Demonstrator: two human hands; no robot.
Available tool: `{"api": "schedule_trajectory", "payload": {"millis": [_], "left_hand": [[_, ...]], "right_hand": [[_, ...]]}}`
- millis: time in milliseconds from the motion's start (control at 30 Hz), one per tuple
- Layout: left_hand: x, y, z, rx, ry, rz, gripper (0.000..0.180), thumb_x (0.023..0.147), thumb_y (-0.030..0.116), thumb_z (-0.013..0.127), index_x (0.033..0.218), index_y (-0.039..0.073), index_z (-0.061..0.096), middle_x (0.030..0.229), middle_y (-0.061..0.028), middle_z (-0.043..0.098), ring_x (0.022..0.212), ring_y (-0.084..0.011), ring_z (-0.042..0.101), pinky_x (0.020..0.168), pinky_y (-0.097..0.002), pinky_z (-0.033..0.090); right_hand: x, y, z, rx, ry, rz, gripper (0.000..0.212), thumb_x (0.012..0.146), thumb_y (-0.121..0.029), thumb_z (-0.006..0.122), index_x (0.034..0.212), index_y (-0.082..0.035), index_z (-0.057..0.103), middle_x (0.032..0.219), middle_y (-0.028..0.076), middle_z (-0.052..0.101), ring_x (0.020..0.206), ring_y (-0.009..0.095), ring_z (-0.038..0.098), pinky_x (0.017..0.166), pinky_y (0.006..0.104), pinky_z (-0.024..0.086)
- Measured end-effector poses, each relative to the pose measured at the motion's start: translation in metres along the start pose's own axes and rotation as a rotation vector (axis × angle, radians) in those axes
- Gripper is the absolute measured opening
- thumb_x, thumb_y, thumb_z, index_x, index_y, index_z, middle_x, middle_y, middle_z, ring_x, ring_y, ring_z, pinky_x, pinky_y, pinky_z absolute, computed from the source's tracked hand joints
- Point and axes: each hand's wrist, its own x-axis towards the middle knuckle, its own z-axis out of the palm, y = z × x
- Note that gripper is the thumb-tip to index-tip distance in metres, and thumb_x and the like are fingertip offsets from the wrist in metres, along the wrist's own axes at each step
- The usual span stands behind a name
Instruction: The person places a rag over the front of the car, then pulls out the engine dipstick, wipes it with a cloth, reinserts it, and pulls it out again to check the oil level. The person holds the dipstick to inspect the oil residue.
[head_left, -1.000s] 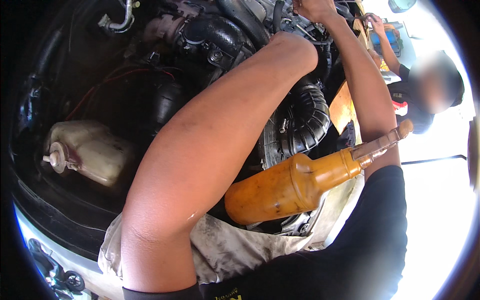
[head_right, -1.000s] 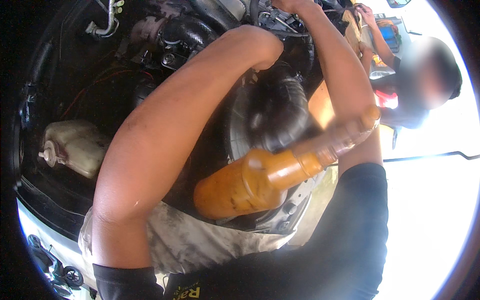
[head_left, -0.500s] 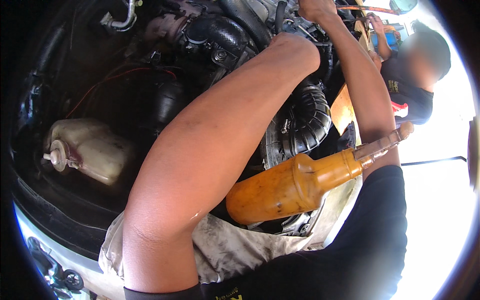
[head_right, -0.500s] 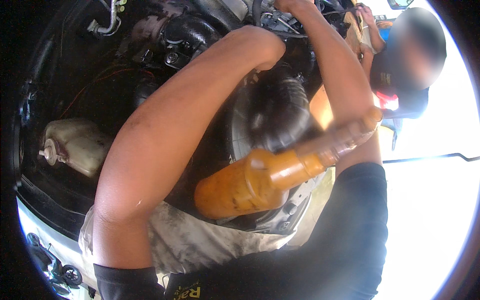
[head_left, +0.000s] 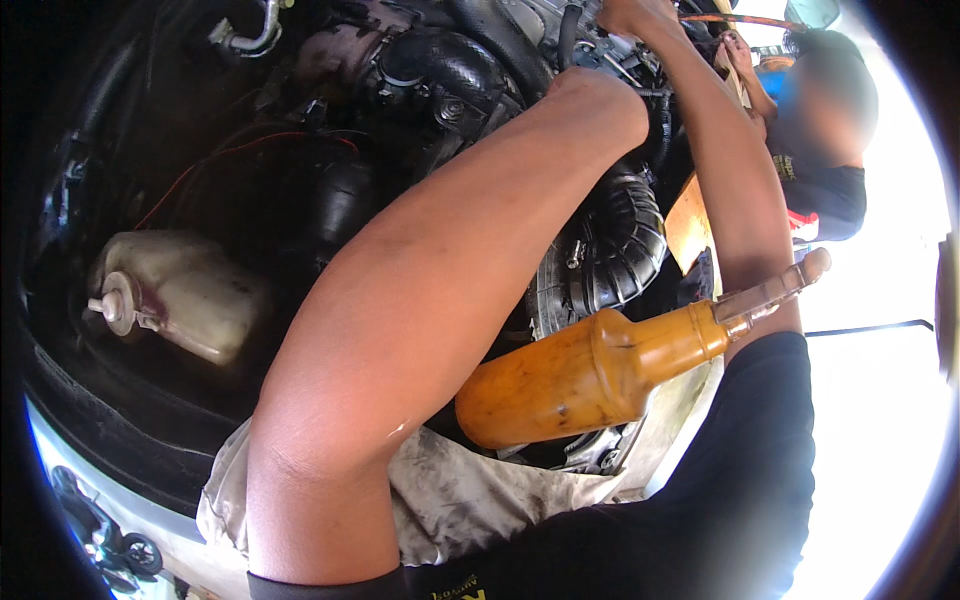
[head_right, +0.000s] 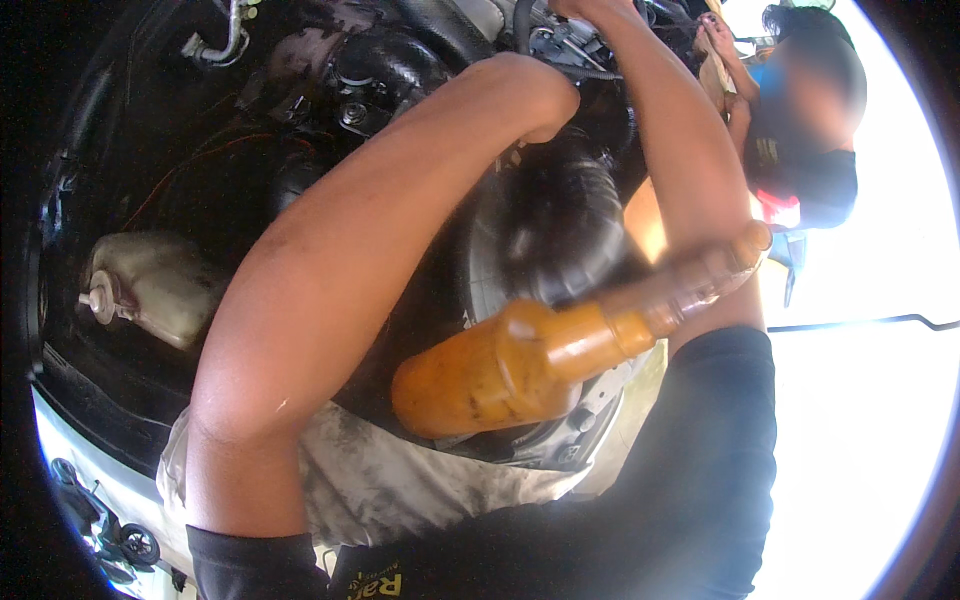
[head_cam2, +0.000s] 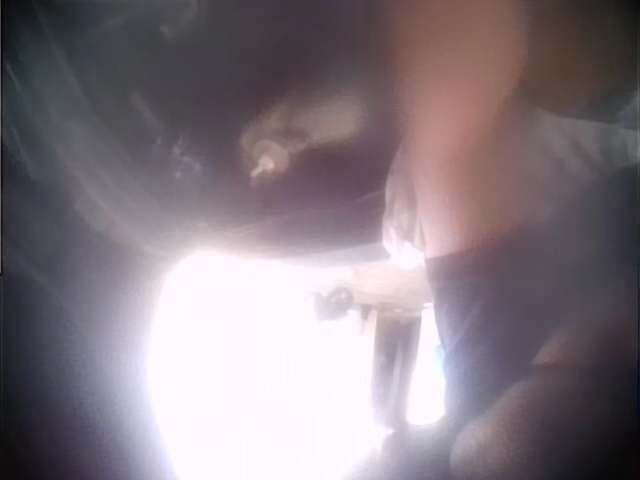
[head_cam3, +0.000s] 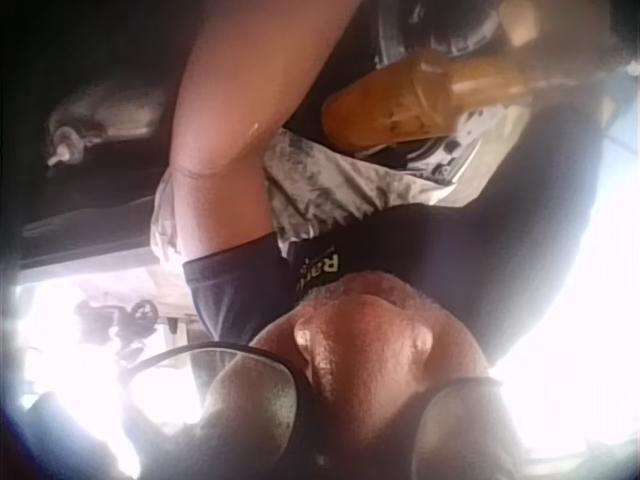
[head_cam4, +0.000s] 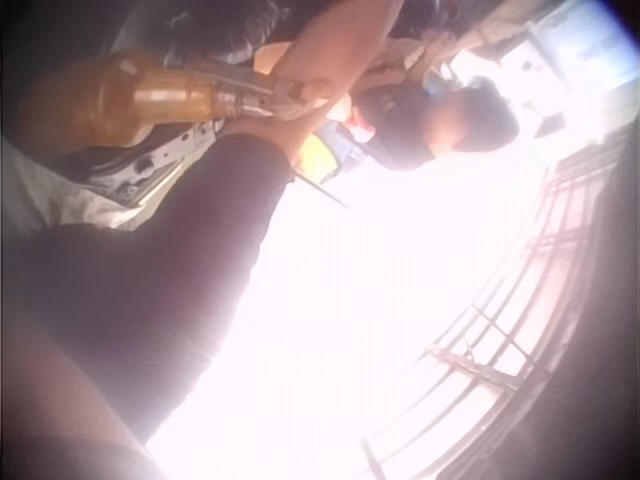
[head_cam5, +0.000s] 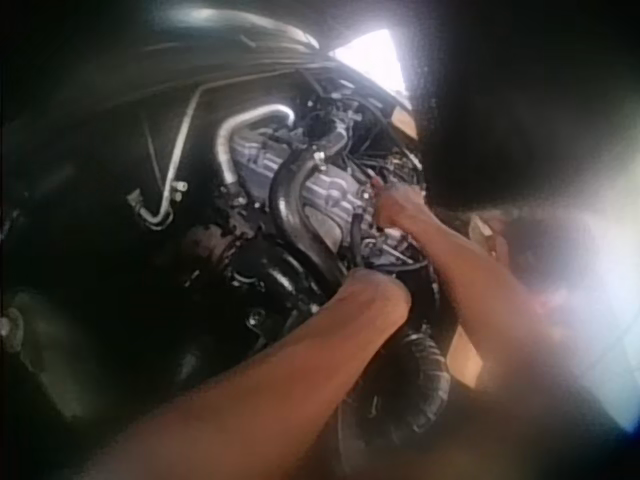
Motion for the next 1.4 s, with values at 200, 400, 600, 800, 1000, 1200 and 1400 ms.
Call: {"api": "schedule_trajectory", "payload": {"millis": [200, 400, 600, 800, 1000, 1200, 1400], "left_hand": [[0.002, 0.005, 0.005, -0.003, 0.016, 0.075, 0.026, 0.085, 0.010, 0.073, 0.110, 0.011, 0.082, 0.122, -0.0129, 0.076, 0.113, -0.0313, 0.073, 0.094, -0.0452, 0.058], [0.034, -0.010, 0.021, 0.070, -0.059, 0.099, 0.036, 0.091, 0.021, 0.069, 0.126, 0.017, 0.077, 0.130, -0.0043, 0.074, 0.116, -0.0220, 0.072, 0.089, -0.0467, 0.058], [-0.013, -0.001, -0.008, 0.126, -0.016, 0.179, 0.036, 0.086, 0.014, 0.072, 0.121, 0.014, 0.078, 0.127, -0.0102, 0.075, 0.116, -0.0288, 0.072, 0.093, -0.0449, 0.058], [-0.002, -0.012, 0.000, 0.081, -0.035, 0.171, 0.032, 0.086, 0.011, 0.070, 0.116, 0.008, 0.080, 0.127, -0.0137, 0.074, 0.117, -0.0319, 0.071, 0.094, -0.0435, 0.059], [-0.005, -0.007, 0.000, 0.094, -0.018, 0.179, 0.032, 0.088, 0.012, 0.069, 0.117, 0.015, 0.079, 0.123, -0.0115, 0.076, 0.115, -0.0334, 0.071, 0.093, -0.0450, 0.058], [-0.008, -0.011, -0.001, 0.125, 0.074, 0.270, 0.031, 0.093, 0.017, 0.064, 0.121, 0.018, 0.077, 0.120, -0.0127, 0.076, 0.114, -0.0341, 0.071, 0.096, -0.0478, 0.057], [-0.042, -0.009, -0.028, 0.088, 0.212, 0.429, 0.027, 0.098, 0.015, 0.063, 0.122, 0.014, 0.075, 0.121, -0.0149, 0.074, 0.116, -0.0357, 0.068, 0.098, -0.0479, 0.054]], "right_hand": [[-0.023, 0.073, 0.034, 0.281, 0.344, -0.025, 0.035, 0.095, -0.034, 0.062, 0.109, -0.005, 0.075, 0.110, 0.025, 0.072, 0.098, 0.044, 0.069, 0.092, 0.0516, 0.053], [-0.167, 0.071, 0.058, 0.523, 0.429, 0.024, 0.033, 0.100, -0.019, 0.060, 0.128, -0.005, 0.070, 0.120, 0.024, 0.068, 0.117, 0.040, 0.064, 0.101, 0.0487, 0.050], [-0.276, 0.052, 0.007, 1.106, 0.237, 0.167, 0.037, 0.102, -0.009, 0.060, 0.138, -0.004, 0.066, 0.107, 0.016, 0.071, 0.095, 0.023, 0.069, 0.088, 0.0333, 0.054], [-0.315, 0.034, 0.010, 1.386, 0.363, 0.338, 0.031, 0.102, -0.010, 0.065, 0.128, 0.006, 0.066, 0.099, 0.005, 0.066, 0.074, 0.008, 0.061, 0.068, 0.0234, 0.051], [-0.341, 0.026, 0.054, 1.624, 0.381, 0.394, 0.049, 0.088, 0.001, 0.075, 0.134, 0.009, 0.060, 0.107, 0.009, 0.069, 0.091, 0.014, 0.067, 0.080, 0.0281, 0.057], [-0.343, -0.014, 0.056, 2.002, 0.436, 0.417, 0.032, 0.101, -0.017, 0.061, 0.122, 0.004, 0.072, 0.089, 0.004, 0.071, 0.076, 0.010, 0.062, 0.068, 0.0262, 0.050], [-0.347, 0.002, 0.045, 2.232, 0.268, 0.431, 0.032, 0.102, -0.009, 0.059, 0.127, 0.010, 0.065, 0.090, 0.007, 0.069, 0.066, 0.010, 0.062, 0.055, 0.0244, 0.047]]}}
